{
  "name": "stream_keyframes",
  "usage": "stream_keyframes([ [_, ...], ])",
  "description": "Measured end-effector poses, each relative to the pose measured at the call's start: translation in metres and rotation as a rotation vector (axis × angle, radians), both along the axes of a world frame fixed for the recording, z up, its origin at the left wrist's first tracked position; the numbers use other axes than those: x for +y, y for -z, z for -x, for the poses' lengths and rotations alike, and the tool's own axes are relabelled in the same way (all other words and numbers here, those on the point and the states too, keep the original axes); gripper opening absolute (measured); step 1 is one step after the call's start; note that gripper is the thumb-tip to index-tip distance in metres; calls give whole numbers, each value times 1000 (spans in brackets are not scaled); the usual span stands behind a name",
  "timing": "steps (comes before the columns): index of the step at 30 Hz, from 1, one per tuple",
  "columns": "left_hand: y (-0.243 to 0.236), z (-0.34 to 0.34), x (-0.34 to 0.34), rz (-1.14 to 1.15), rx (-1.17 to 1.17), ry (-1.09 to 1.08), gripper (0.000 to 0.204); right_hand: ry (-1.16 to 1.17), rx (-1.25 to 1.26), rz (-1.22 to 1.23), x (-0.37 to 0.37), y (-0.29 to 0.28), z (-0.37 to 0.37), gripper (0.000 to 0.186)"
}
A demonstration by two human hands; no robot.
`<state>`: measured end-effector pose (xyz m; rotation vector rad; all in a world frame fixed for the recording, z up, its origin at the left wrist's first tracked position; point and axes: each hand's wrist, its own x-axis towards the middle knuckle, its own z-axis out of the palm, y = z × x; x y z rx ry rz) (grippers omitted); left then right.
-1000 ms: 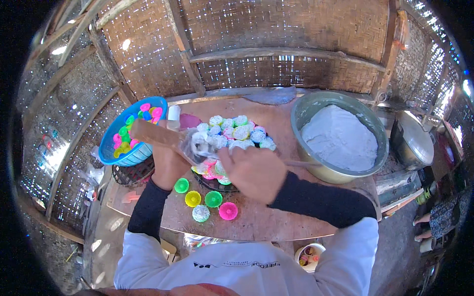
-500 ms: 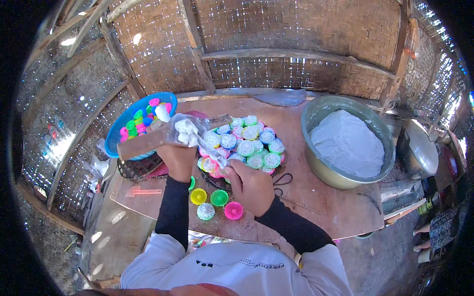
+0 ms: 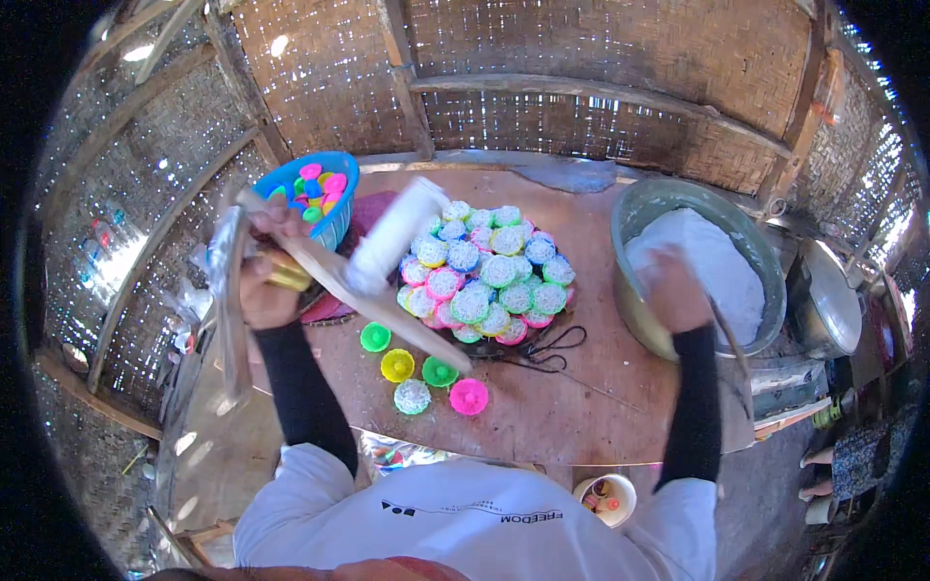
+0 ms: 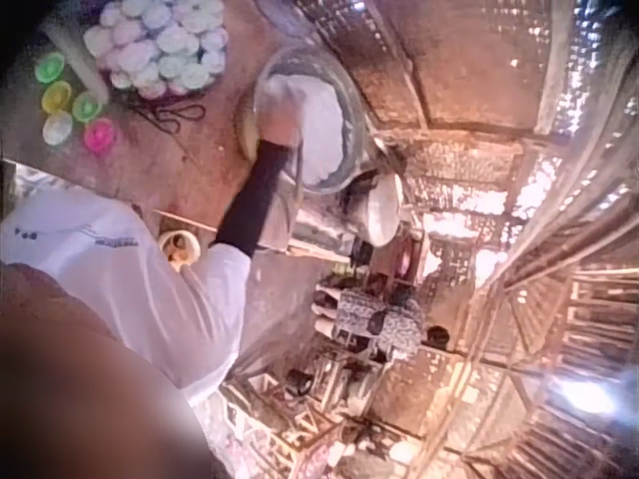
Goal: The person scoops a white dough-like mixture from a large bowl and places it into small, colorful plastic molds. They use a wooden tool to press the mixture into the molds and then remove the formed round cakes, placing them onto a woven tray. The process is repeated continuously with different colored molds.
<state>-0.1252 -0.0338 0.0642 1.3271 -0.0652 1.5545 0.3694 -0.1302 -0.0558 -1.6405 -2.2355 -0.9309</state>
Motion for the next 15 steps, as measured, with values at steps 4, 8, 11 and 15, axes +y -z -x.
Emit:
stream_keyframes([
  [4, 43, -39, 33, -326, -180, 683, 36, -945, 1538, 1199, 33, -9, 242, 46],
  [8, 72, -60, 32, -287, -350, 895, 38, -1167, 2287, 1512, 11, -28, 346, 59],
  [11, 88, -6, 17, 361, -102, 195, 32, -1115, 2490, 1286, -4, -47, 318, 70],
  [15, 120, 40, -7, 350, 462, -539, 31, -656, 2306, 930, 2, -34, 256, 77],
])
